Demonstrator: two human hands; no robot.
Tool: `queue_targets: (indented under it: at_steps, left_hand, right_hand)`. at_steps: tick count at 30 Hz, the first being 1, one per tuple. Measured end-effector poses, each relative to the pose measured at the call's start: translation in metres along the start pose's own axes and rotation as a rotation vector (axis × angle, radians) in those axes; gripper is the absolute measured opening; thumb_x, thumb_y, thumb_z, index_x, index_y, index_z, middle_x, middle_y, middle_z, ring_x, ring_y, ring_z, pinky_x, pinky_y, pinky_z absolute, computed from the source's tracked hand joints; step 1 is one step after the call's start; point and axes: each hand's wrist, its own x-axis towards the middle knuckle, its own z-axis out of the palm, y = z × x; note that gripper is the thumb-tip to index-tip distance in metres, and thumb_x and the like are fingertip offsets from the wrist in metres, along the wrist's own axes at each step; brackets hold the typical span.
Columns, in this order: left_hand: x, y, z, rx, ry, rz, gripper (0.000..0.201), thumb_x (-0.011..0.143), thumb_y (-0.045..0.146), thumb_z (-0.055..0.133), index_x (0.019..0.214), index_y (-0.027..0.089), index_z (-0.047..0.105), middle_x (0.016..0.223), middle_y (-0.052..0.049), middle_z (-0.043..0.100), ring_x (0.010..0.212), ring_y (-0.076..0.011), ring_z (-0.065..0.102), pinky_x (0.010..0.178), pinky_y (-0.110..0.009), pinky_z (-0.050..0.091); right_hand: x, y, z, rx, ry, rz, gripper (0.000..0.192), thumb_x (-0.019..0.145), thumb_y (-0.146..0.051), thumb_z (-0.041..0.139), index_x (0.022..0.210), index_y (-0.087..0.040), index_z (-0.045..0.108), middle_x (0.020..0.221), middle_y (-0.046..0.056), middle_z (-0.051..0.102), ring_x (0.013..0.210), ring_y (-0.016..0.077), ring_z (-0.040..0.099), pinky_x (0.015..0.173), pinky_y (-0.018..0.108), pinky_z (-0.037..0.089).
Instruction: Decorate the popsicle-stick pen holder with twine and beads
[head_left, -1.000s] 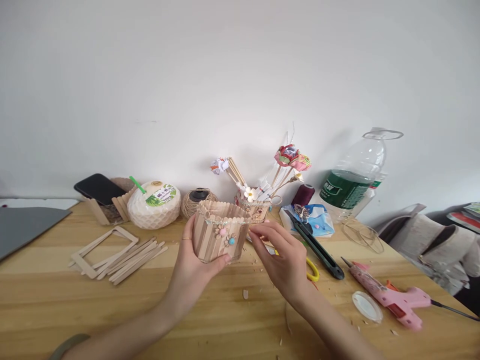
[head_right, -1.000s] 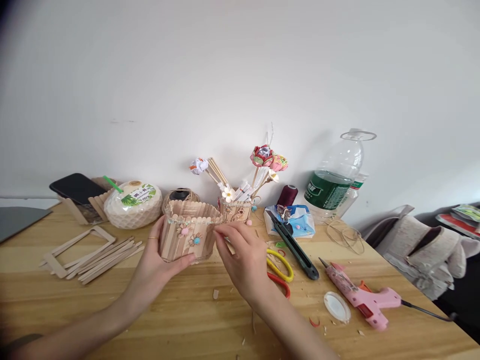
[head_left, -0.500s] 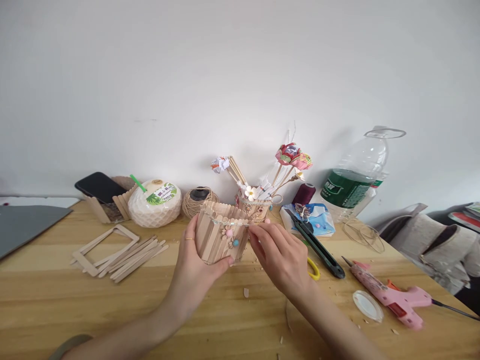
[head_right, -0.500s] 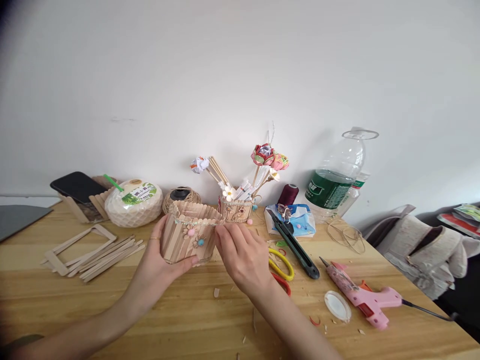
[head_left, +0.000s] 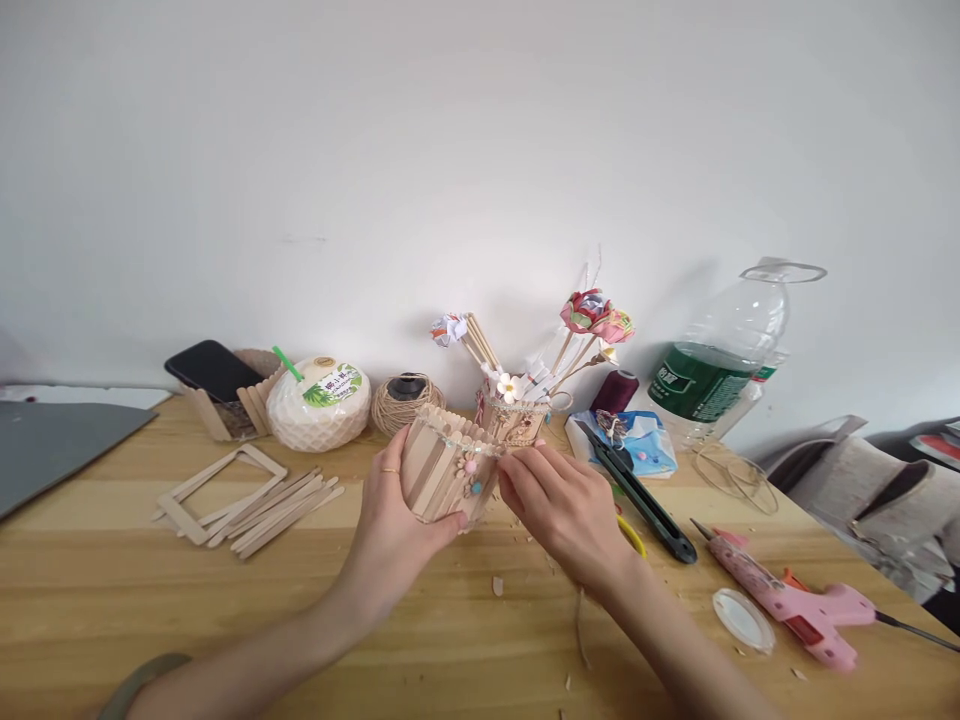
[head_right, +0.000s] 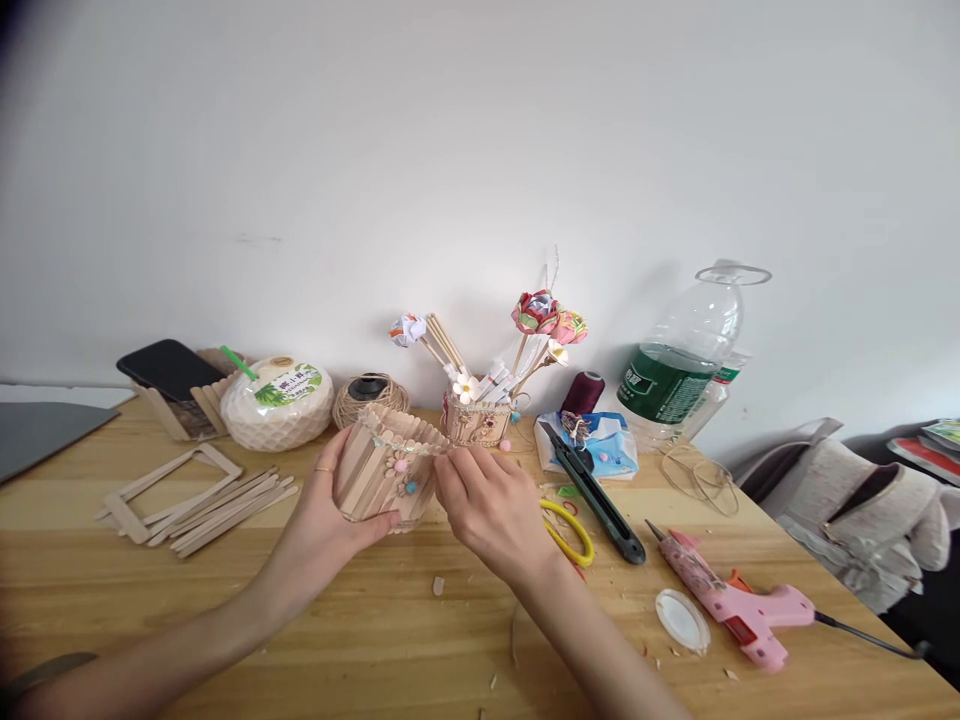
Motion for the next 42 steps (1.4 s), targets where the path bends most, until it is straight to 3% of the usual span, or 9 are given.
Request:
queue_targets:
  at_steps: [3,9,15,20,28,34,42]
  left_hand:
    - [0.000,-0.002,0.001,-0.019,-0.032,-0.012,0.090,0.060,0.021,0.072,0.136,0.023,0.025,0.136,-0.011,0.037,0.127,-0.0297,0.035,0.105,-0.046,0.028]
    - [0.000,0.004,0.002,-0.263,-0.131,-0.108,0.086,0.060,0.019,0.072,0.133,0.024,0.026,0.137,-0.011,0.041,0.124,-0.0285,0.042,0.103,-0.044,0.034]
    - [0.003,0.010,-0.005,-0.426,-0.121,-0.190,0.084,0.063,0.025,0.073,0.133,0.021,0.026,0.133,-0.011,0.048,0.120,-0.0268,0.047,0.097,-0.037,0.041]
    - [0.006,0.008,-0.008,-0.457,-0.109,-0.165,0.082,0.064,0.032,0.073,0.132,0.020,0.028,0.135,-0.012,0.046,0.121,-0.0272,0.046,0.100,-0.037,0.039]
    - [0.005,0.005,-0.007,-0.415,-0.089,-0.154,0.079,0.064,0.032,0.073,0.131,0.019,0.032,0.132,-0.012,0.050,0.119,-0.0261,0.049,0.100,-0.038,0.039]
    - [0.006,-0.002,-0.005,-0.319,-0.106,-0.230,0.077,0.067,0.032,0.071,0.130,0.018,0.030,0.132,-0.014,0.049,0.118,-0.0252,0.050,0.099,-0.037,0.039]
    - [0.000,-0.022,0.004,-0.241,-0.127,-0.246,0.079,0.067,0.035,0.069,0.130,0.017,0.025,0.132,-0.016,0.048,0.118,-0.0267,0.050,0.100,-0.041,0.037]
  right_hand:
    - [-0.001,0.002,0.003,0.043,0.009,0.036,0.018,0.086,-0.009,0.046,0.074,-0.018,0.056,0.062,0.002,0.060,0.056,0.0140,0.052,0.050,0.026,0.035]
    - [-0.006,0.006,0.008,0.191,0.094,0.184,0.017,0.079,-0.004,0.049,0.076,-0.020,0.053,0.068,0.002,0.061,0.062,0.0137,0.055,0.058,0.024,0.042]
    - [-0.008,0.016,0.009,0.448,0.209,0.487,0.015,0.077,-0.007,0.050,0.073,-0.022,0.050,0.069,0.000,0.056,0.063,0.0144,0.053,0.059,0.026,0.041]
    - [-0.006,0.019,0.001,0.821,0.224,0.761,0.005,0.084,-0.022,0.051,0.080,-0.021,0.049,0.077,0.001,0.054,0.071,0.0159,0.052,0.066,0.030,0.042]
    - [-0.002,0.011,0.005,1.543,0.103,1.024,0.025,0.075,-0.039,0.067,0.066,-0.018,0.058,0.064,0.000,0.058,0.061,0.0114,0.054,0.062,0.024,0.045]
    - [0.002,0.004,0.000,1.872,0.120,1.092,0.020,0.071,-0.034,0.072,0.067,-0.016,0.066,0.067,0.000,0.060,0.059,0.0074,0.054,0.060,0.019,0.046]
    - [0.002,-0.002,-0.002,2.018,0.130,1.073,0.010,0.069,-0.024,0.074,0.065,-0.016,0.069,0.064,-0.001,0.061,0.055,0.0054,0.053,0.056,0.016,0.045]
